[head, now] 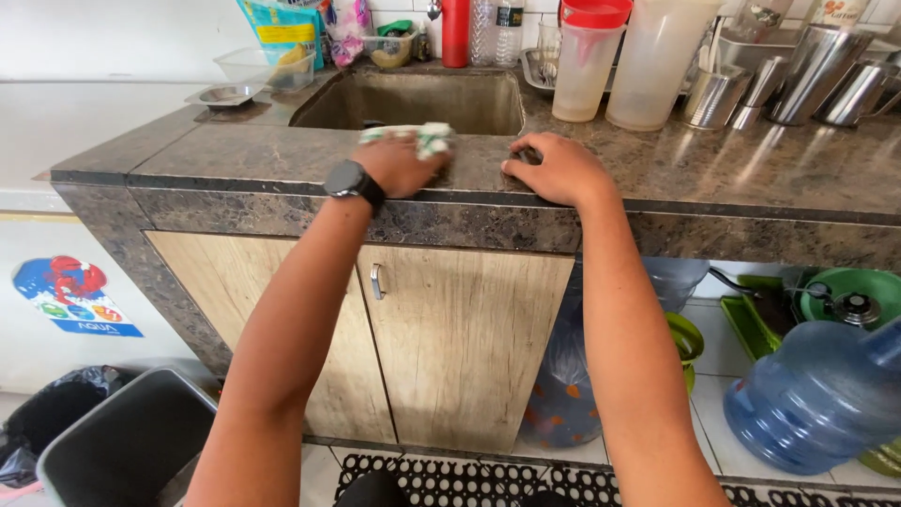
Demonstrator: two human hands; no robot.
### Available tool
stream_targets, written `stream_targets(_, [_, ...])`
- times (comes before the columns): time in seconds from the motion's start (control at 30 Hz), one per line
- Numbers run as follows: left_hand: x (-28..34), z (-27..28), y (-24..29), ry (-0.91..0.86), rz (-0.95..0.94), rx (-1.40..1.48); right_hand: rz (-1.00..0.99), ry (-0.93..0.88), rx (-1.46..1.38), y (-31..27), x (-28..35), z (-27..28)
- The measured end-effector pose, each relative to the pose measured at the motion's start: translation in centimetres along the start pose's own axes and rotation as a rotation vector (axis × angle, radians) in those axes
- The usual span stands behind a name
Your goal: Cleaning the coffee shop counter with a cloth.
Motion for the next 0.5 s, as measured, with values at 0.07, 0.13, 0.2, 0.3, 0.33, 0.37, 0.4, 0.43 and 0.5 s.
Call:
stream_targets(0.07, [1.0,-0.8,2.1,0.03,-0.122,0.026,0.004,-0.005,-0.007,0.2,-0.1,-0.1])
stream_targets(0.13, [2.3,-0.9,3.0,0.068,-0.244,0.054,0.011,-0.006,-0.009,0.4,-0.2,0.0])
stream_targets(0.2, [4.0,-0.5,2.3,0.088,-0.207,0.055,0.019,0.005,-0.048,0.4,-0.2,0.0])
stream_targets(0.3, [3.3,-0.6,-0.8,0.089,-0.046,-0.014,0.018,0.001,-0.065,0.7,-0.6,-0.2])
stream_targets(0.33, [2.4,-0.5,-2.2,0.088,-0.045,-0.015,0.018,0.001,-0.066,0.7,-0.6,-0.3])
stream_targets(0.37, [1.6,-0.3,-3.6,0.056,0.062,-0.058,0.012,-0.003,-0.036,0.7,-0.6,-0.3])
stream_targets(0.4, [0.8,-0.1,-5.0,0.025,0.169,-0.101,0.007,-0.007,-0.006,0.6,-0.6,-0.3])
stream_targets(0.43, [0.5,-0.3,-5.5,0.025,0.17,-0.103,0.008,-0.006,-0.008,0.5,-0.4,-0.1])
stream_targets(0.5, [0.0,-0.4,-6.7,0.024,0.24,-0.045,-0.004,-0.023,-0.01,0.1,0.0,0.2])
Point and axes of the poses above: each hand's wrist, its own x-axis away from the middle knuckle, its own z-axis out of the back of the hand, y = z × x, the point moved 1 cm from there along -x, towards the middle knuckle, and after that the axes turned 6 degrees about -y, right-handed, at the moved point
